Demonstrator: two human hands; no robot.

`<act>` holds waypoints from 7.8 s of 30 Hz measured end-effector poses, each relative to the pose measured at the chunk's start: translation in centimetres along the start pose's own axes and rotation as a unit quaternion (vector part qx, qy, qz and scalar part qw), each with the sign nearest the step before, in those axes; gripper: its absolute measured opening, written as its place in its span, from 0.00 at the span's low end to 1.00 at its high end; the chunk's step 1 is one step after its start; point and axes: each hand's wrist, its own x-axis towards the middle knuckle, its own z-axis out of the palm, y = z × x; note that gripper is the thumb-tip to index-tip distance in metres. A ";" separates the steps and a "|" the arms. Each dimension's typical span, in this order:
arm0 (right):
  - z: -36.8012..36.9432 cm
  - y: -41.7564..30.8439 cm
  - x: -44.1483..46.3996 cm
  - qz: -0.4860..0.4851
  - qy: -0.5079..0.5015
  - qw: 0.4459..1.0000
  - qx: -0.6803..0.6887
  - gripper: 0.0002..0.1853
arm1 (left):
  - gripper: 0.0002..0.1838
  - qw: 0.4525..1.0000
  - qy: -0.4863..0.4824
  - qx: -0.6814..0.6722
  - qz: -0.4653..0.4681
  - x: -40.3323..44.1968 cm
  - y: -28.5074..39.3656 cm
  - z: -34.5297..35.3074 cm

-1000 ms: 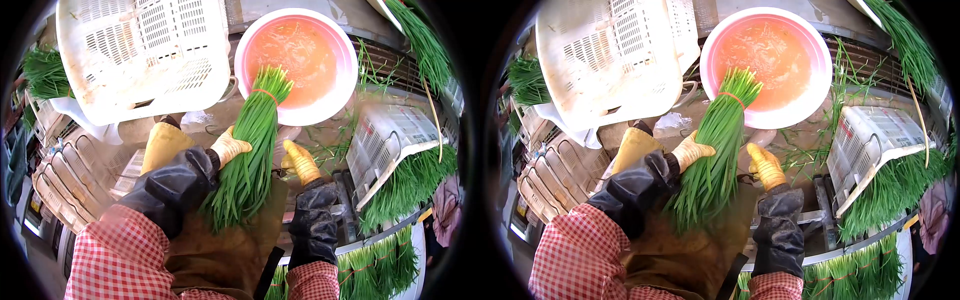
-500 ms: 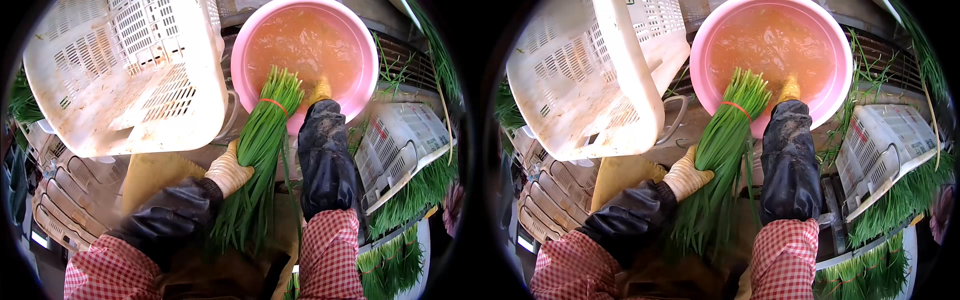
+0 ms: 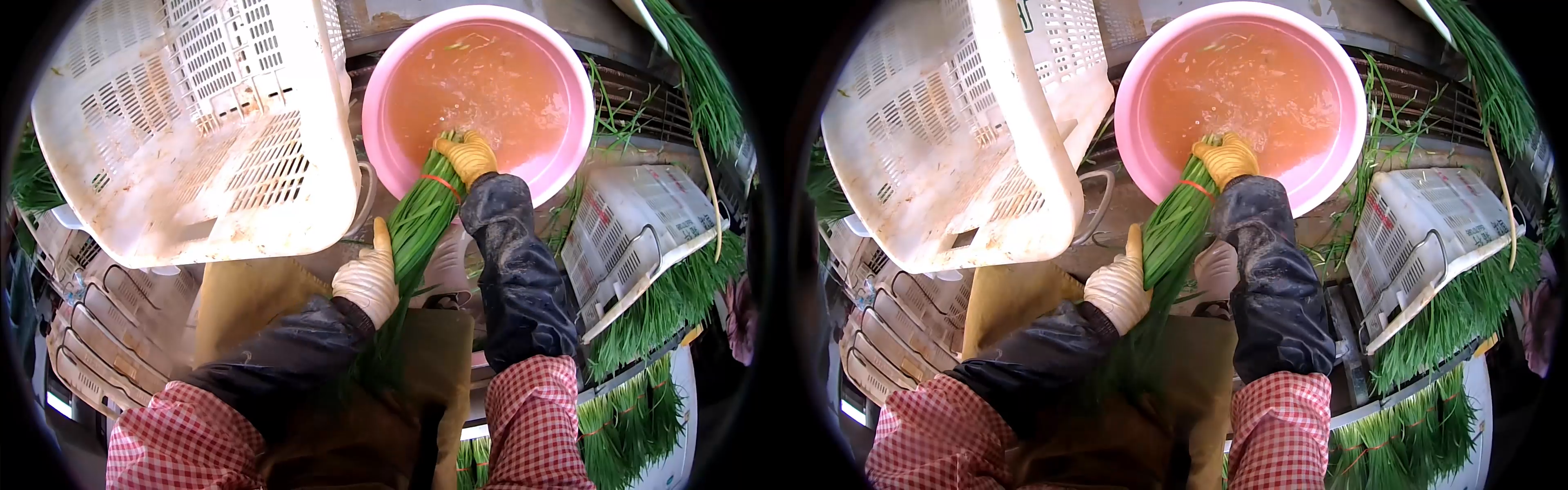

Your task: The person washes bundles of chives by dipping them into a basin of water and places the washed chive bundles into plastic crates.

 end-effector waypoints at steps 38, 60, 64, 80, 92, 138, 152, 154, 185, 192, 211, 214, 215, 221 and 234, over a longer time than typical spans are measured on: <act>1.7 6.5 3.6 0.102 0.109 0.686 0.712 0.33 | 0.51 0.897 -0.003 -0.426 0.116 4.5 -2.9 5.0; 5.7 3.5 -17.0 0.034 -0.012 0.733 0.679 0.42 | 0.47 0.988 0.078 0.032 0.133 -2.4 1.3 1.4; 6.2 4.7 -18.7 0.044 -0.038 0.741 0.669 0.40 | 0.36 0.976 0.042 0.033 0.210 -5.4 0.5 2.1; 7.3 4.2 -24.5 -0.015 -0.114 0.705 0.700 0.38 | 0.45 0.823 0.152 -0.483 0.258 1.8 -2.1 -0.6; -3.5 2.6 -16.6 -0.176 0.066 0.857 0.479 0.22 | 0.30 0.738 -0.172 -0.635 0.153 1.9 -1.9 1.1; -2.0 4.6 -9.8 -0.104 -0.232 0.680 0.688 0.29 | 0.35 0.859 0.025 -0.471 0.199 0.2 1.4 -0.8; 3.7 11.4 -28.3 0.016 -0.095 0.744 0.661 0.26 | 0.50 0.796 0.145 -0.549 0.210 -8.8 8.6 -5.0; 0.2 9.0 -29.2 0.057 -0.113 0.727 0.675 0.26 | 0.51 0.819 0.180 -0.505 0.203 -9.3 8.6 -2.4; -7.7 -1.1 -18.4 0.041 -0.039 0.952 -0.301 0.50 | 0.21 0.893 0.123 -0.402 0.162 -9.9 -9.5 8.1; -7.9 -7.9 -20.9 0.058 -0.049 0.914 -0.398 0.43 | 0.22 0.907 0.193 -0.362 0.100 -9.7 -9.8 6.6; -7.4 21.4 -25.0 -0.009 -0.002 0.994 -0.109 0.46 | 0.22 0.879 0.259 -0.364 0.169 -11.7 -12.0 5.2; -13.8 16.3 -27.7 -0.046 0.007 0.998 -0.046 0.47 | 0.21 0.859 0.304 -0.369 0.184 -13.4 -13.9 2.8; -15.8 13.8 -29.9 -0.027 0.003 0.999 -0.025 0.47 | 0.21 0.824 0.307 -0.433 0.197 -15.3 -14.1 1.0; -24.9 -1.2 -47.7 -0.096 0.013 0.995 -0.017 0.38 | 0.28 0.700 0.510 -0.483 0.128 -16.1 -22.0 -8.0; -21.1 -41.5 -40.8 -0.270 0.145 0.764 -0.568 0.42 | 0.50 0.828 0.450 -0.322 -0.093 -8.8 -32.2 -32.8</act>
